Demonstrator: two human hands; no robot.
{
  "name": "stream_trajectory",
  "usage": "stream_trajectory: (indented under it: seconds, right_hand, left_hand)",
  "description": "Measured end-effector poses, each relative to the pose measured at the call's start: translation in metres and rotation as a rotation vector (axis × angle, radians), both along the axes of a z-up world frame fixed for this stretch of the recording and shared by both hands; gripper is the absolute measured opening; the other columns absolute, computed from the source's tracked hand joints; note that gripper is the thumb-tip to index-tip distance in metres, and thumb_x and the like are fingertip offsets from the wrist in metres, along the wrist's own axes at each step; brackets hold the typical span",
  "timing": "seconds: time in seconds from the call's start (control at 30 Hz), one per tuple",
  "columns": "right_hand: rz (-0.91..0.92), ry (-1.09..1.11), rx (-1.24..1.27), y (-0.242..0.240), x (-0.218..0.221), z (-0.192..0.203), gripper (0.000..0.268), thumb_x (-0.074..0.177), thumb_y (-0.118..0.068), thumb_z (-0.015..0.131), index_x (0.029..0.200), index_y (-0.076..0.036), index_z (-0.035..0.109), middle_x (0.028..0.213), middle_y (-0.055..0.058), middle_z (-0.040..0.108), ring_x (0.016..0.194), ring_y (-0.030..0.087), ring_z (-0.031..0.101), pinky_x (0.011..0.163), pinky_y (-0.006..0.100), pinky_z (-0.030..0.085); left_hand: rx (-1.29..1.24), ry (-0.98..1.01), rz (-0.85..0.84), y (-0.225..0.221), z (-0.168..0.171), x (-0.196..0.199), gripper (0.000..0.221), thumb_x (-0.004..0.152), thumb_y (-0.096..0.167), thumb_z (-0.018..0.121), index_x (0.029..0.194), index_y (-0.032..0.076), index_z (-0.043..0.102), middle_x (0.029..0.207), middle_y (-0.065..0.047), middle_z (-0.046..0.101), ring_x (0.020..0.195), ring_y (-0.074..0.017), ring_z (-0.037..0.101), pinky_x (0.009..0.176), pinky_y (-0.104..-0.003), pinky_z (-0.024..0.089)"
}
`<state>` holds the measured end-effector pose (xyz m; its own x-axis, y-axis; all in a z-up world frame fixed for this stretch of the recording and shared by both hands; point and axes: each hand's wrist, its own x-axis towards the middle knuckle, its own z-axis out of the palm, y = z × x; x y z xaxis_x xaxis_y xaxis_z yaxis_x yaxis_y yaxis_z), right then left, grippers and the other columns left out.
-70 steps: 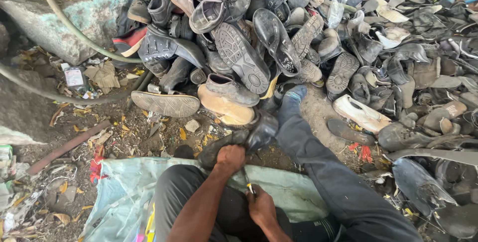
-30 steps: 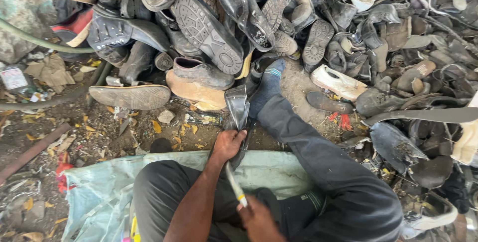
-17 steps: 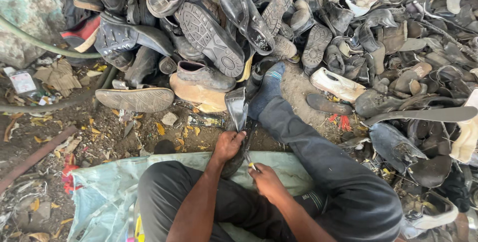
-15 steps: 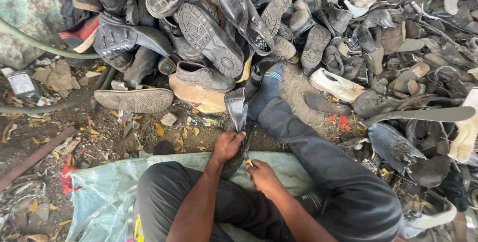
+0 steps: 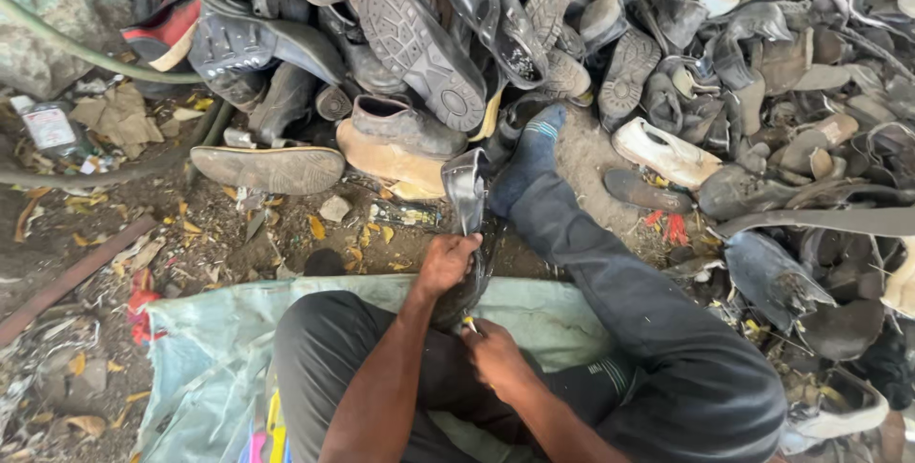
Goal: The person sorts through a large pile of old footwear, using a knife to cut away the soles and separate the materials of various shoes and sandals.
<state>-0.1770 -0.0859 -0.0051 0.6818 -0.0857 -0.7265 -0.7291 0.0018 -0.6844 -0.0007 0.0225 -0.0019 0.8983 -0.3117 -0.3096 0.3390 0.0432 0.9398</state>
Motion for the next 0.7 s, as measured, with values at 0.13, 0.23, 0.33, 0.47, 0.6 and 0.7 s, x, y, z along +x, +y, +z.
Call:
stream_trajectory:
  seconds: [0.13,0.23,0.33,0.47,0.6,0.7]
  right_hand:
    - [0.265,-0.961,-0.645,0.02,-0.031,-0.031,0.014,0.11,-0.023,0.059,0.104,-0.01,0.064,0.078,-0.013,0.058,0.071,-0.001,0.052,0.055,0.028,0.046]
    - [0.483,-0.804,-0.6,0.018,-0.067,-0.027,0.012,0.109,-0.023,0.057,0.104,-0.013,0.059,0.069,-0.006,0.051,0.057,0.006,0.045,0.049,0.03,0.04]
    - [-0.031,0.015,-0.006,0.011,-0.064,0.001,0.012,0.104,-0.023,0.058,0.108,-0.011,0.057,0.064,0.001,0.049,0.044,0.013,0.041,0.04,0.033,0.035]
    - [-0.171,0.037,0.154,0.009,-0.042,0.035,0.018,0.102,-0.023,0.06,0.109,-0.007,0.055,0.062,0.005,0.048,0.036,0.017,0.038,0.034,0.035,0.033]
    - [-0.073,-0.221,-0.062,0.023,-0.063,0.038,0.014,0.102,-0.023,0.062,0.11,-0.011,0.06,0.064,0.005,0.053,0.044,0.015,0.048,0.039,0.032,0.038]
    - [-0.015,-0.115,-0.04,0.026,-0.092,0.043,0.012,0.103,-0.024,0.064,0.111,-0.015,0.064,0.065,0.005,0.057,0.051,0.013,0.056,0.043,0.03,0.043]
  left_hand:
    - [-0.181,0.091,0.113,0.001,0.018,0.002,0.042,0.094,0.033,0.07,0.064,0.008,0.055,0.053,0.0,0.05,0.039,-0.011,0.044,0.037,-0.031,0.034]
    - [-0.27,0.159,0.191,-0.007,0.02,0.0,0.037,0.094,0.029,0.069,0.065,0.009,0.057,0.053,-0.002,0.053,0.038,-0.0131,0.045,0.037,-0.031,0.035]
    - [-0.442,0.297,0.271,-0.013,0.021,-0.001,0.037,0.093,0.028,0.067,0.064,0.011,0.052,0.05,-0.002,0.049,0.035,-0.0153,0.044,0.035,-0.033,0.037]
    - [-0.538,0.295,0.302,-0.015,0.03,-0.01,0.039,0.094,0.029,0.067,0.064,0.01,0.052,0.05,-0.002,0.048,0.036,-0.016,0.044,0.036,-0.034,0.037]
    - [-0.595,0.338,0.338,-0.018,0.036,-0.015,0.037,0.094,0.029,0.066,0.065,0.01,0.052,0.051,-0.002,0.048,0.037,-0.0169,0.045,0.037,-0.034,0.039]
    - [-0.675,0.371,0.356,-0.024,0.034,-0.015,0.038,0.094,0.031,0.066,0.065,0.012,0.049,0.051,-0.002,0.047,0.037,-0.0168,0.045,0.036,-0.033,0.039]
